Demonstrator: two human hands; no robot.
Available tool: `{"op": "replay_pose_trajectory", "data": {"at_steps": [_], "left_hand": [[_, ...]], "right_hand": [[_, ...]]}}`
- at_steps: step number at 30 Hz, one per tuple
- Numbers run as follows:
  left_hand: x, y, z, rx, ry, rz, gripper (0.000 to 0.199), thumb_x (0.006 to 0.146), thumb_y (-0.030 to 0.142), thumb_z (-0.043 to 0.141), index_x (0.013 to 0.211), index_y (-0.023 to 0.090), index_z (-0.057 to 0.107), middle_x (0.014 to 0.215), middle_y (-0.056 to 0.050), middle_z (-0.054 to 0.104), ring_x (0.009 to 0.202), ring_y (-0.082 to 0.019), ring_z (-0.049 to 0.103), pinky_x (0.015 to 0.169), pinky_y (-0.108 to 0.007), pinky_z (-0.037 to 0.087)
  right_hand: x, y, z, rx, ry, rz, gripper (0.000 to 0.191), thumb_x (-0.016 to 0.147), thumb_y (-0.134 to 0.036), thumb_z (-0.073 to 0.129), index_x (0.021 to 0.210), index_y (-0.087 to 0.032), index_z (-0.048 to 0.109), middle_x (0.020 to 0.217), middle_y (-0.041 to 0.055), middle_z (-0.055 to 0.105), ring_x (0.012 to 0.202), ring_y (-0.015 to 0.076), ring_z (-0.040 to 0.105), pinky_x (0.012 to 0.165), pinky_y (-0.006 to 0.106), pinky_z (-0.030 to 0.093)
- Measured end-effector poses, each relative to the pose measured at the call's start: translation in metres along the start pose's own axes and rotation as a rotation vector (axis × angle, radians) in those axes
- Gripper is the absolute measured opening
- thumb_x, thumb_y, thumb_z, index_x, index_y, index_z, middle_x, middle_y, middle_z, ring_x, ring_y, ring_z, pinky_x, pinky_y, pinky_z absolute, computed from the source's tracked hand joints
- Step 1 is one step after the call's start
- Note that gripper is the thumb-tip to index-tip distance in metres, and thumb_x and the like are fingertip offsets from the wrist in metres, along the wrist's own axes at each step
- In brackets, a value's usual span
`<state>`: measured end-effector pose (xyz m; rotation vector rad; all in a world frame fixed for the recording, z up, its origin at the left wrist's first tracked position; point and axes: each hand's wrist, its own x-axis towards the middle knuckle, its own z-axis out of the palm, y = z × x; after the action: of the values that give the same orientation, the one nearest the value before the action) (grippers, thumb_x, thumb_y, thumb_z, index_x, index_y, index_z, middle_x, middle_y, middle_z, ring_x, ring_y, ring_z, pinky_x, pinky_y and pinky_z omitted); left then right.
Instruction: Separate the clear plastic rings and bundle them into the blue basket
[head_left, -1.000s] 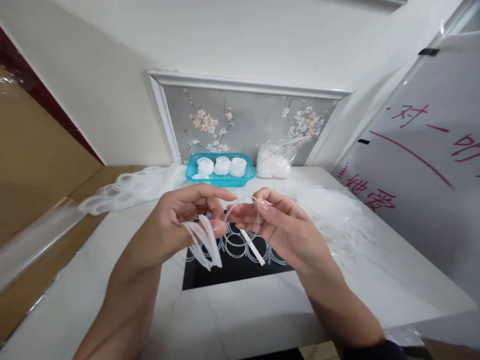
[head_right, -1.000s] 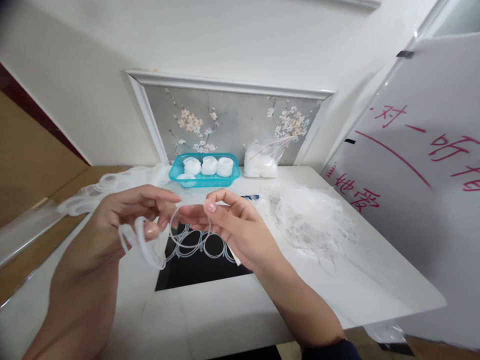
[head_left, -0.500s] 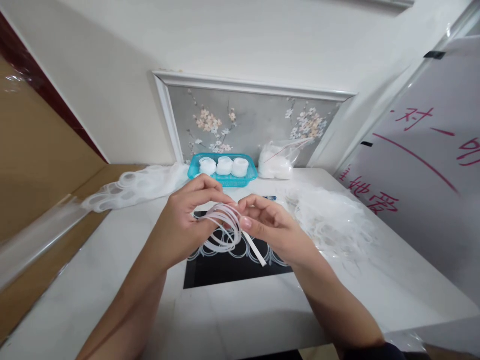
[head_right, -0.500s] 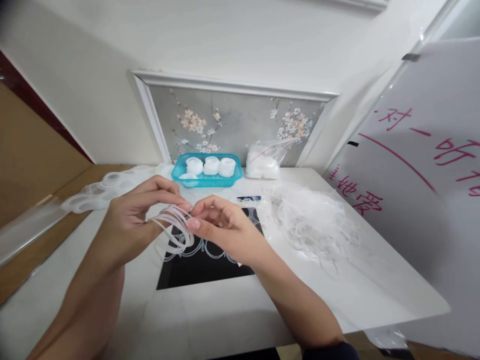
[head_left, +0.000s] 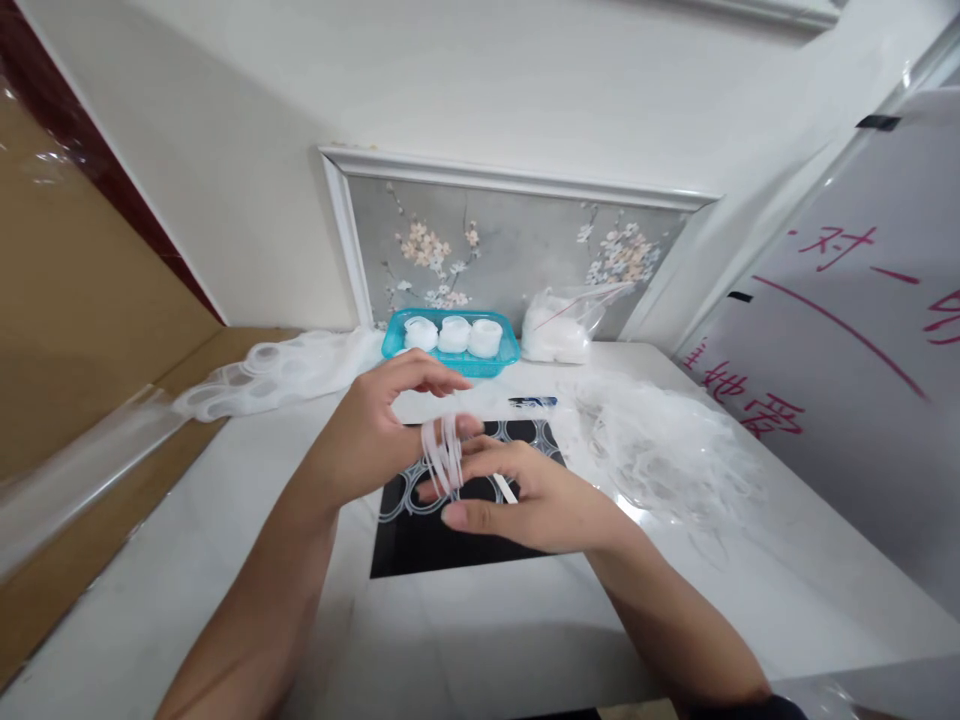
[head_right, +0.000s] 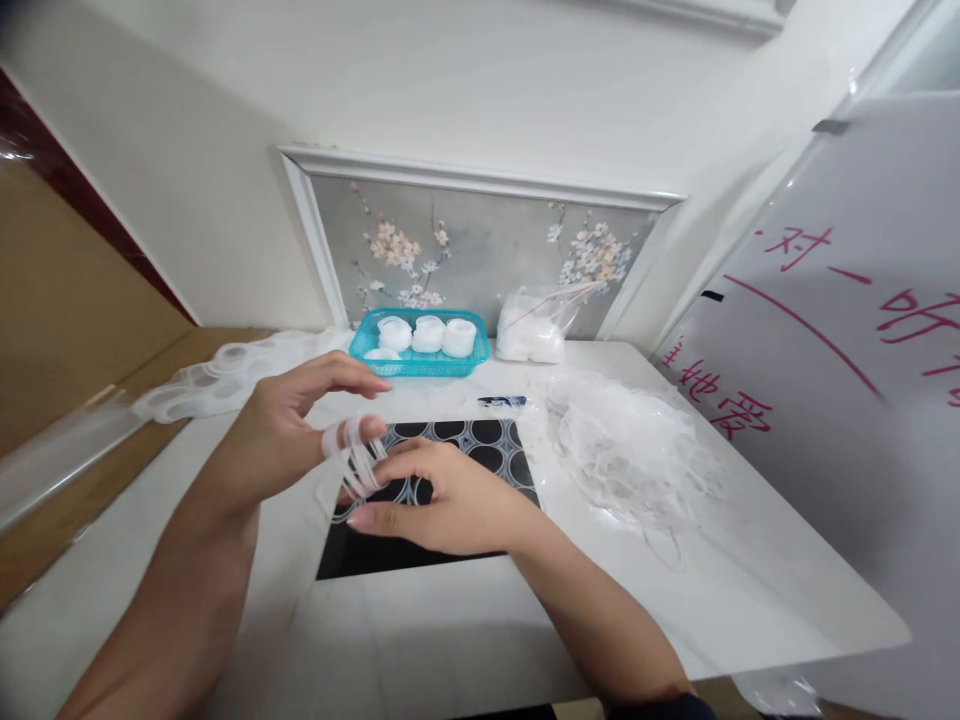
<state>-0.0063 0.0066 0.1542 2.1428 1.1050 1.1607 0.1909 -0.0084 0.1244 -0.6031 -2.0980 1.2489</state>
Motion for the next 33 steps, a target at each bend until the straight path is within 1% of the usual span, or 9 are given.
{"op": "replay_pose_trajectory", "data": {"at_steps": [3,6,9,11,15,20,24,28,33], "left_hand": [[-0.006,0.003,-0.004,0.001,-0.116,0.143,0.069,0.067,0.047,0.087,0.131,0.038,0.061,0.129,-0.003,0.060,0.123,-0.028,0.056,0.102,-0.039,0.051],[-0.008,0.001,-0.003,0.028,-0.206,0.261,0.105,0.061,0.047,0.092,0.150,0.046,0.036,0.156,-0.002,0.037,0.145,-0.036,0.032,0.113,-0.048,0.042],[-0.008,-0.002,0.000,0.069,-0.234,0.305,0.121,0.060,0.050,0.092,0.156,0.047,0.019,0.165,-0.001,0.019,0.151,-0.040,0.017,0.118,-0.055,0.034],[-0.007,-0.001,0.002,0.074,-0.246,0.322,0.125,0.059,0.052,0.092,0.156,0.048,0.014,0.166,0.000,0.015,0.152,-0.040,0.013,0.119,-0.057,0.031],[-0.008,0.005,0.003,0.049,-0.275,0.353,0.124,0.060,0.055,0.090,0.156,0.048,0.012,0.166,0.000,0.015,0.153,-0.039,0.012,0.121,-0.057,0.029],[-0.010,0.008,0.004,0.067,-0.266,0.381,0.120,0.064,0.053,0.088,0.157,0.045,0.013,0.165,-0.004,0.016,0.152,-0.038,0.014,0.120,-0.059,0.028],[-0.012,0.013,0.006,0.065,-0.253,0.287,0.102,0.076,0.046,0.082,0.156,0.047,0.018,0.164,0.000,0.022,0.152,-0.036,0.019,0.121,-0.055,0.029],[-0.015,0.020,0.003,-0.007,-0.252,0.214,0.078,0.089,0.044,0.069,0.154,0.045,0.027,0.163,0.003,0.027,0.152,-0.032,0.019,0.123,-0.049,0.029],[-0.020,0.020,-0.003,-0.207,-0.332,0.142,0.077,0.089,0.045,0.070,0.153,0.049,0.027,0.161,0.005,0.033,0.149,-0.030,0.030,0.118,-0.045,0.038]], "right_hand": [[0.002,0.007,-0.001,-0.043,0.098,-0.039,0.022,0.094,-0.025,0.060,0.109,-0.028,0.075,0.118,0.0021,0.075,0.117,0.0232,0.066,0.102,0.043,0.053],[0.001,0.009,0.007,-0.065,0.328,-0.119,0.026,0.096,-0.025,0.057,0.116,-0.031,0.073,0.129,0.0011,0.070,0.136,0.0247,0.053,0.113,0.050,0.044],[-0.005,0.004,0.018,-0.193,0.553,-0.230,0.032,0.096,-0.018,0.056,0.120,-0.033,0.071,0.124,0.0006,0.073,0.139,0.0254,0.049,0.119,0.057,0.035],[-0.010,0.000,0.023,-0.300,0.621,-0.297,0.040,0.094,-0.012,0.055,0.124,-0.035,0.069,0.123,0.0000,0.073,0.140,0.0271,0.048,0.121,0.063,0.026],[-0.017,-0.005,0.023,-0.309,0.561,-0.355,0.052,0.092,-0.006,0.054,0.134,-0.036,0.061,0.128,0.0005,0.070,0.135,0.0288,0.053,0.122,0.066,0.021],[-0.016,-0.007,0.022,-0.229,0.615,-0.286,0.043,0.089,-0.012,0.065,0.122,-0.039,0.069,0.118,-0.0019,0.075,0.135,0.0291,0.053,0.120,0.065,0.028],[-0.016,-0.010,0.021,-0.217,0.634,-0.224,0.038,0.085,-0.020,0.073,0.118,-0.039,0.072,0.114,-0.0016,0.076,0.136,0.0311,0.052,0.119,0.066,0.029],[-0.017,-0.011,0.018,-0.254,0.573,-0.176,0.044,0.080,-0.025,0.078,0.122,-0.036,0.070,0.116,-0.0004,0.076,0.140,0.0329,0.046,0.120,0.066,0.026],[-0.017,-0.012,0.017,-0.297,0.484,-0.173,0.047,0.081,-0.026,0.076,0.126,-0.038,0.067,0.123,-0.0014,0.073,0.141,0.0321,0.045,0.120,0.066,0.025]]}}
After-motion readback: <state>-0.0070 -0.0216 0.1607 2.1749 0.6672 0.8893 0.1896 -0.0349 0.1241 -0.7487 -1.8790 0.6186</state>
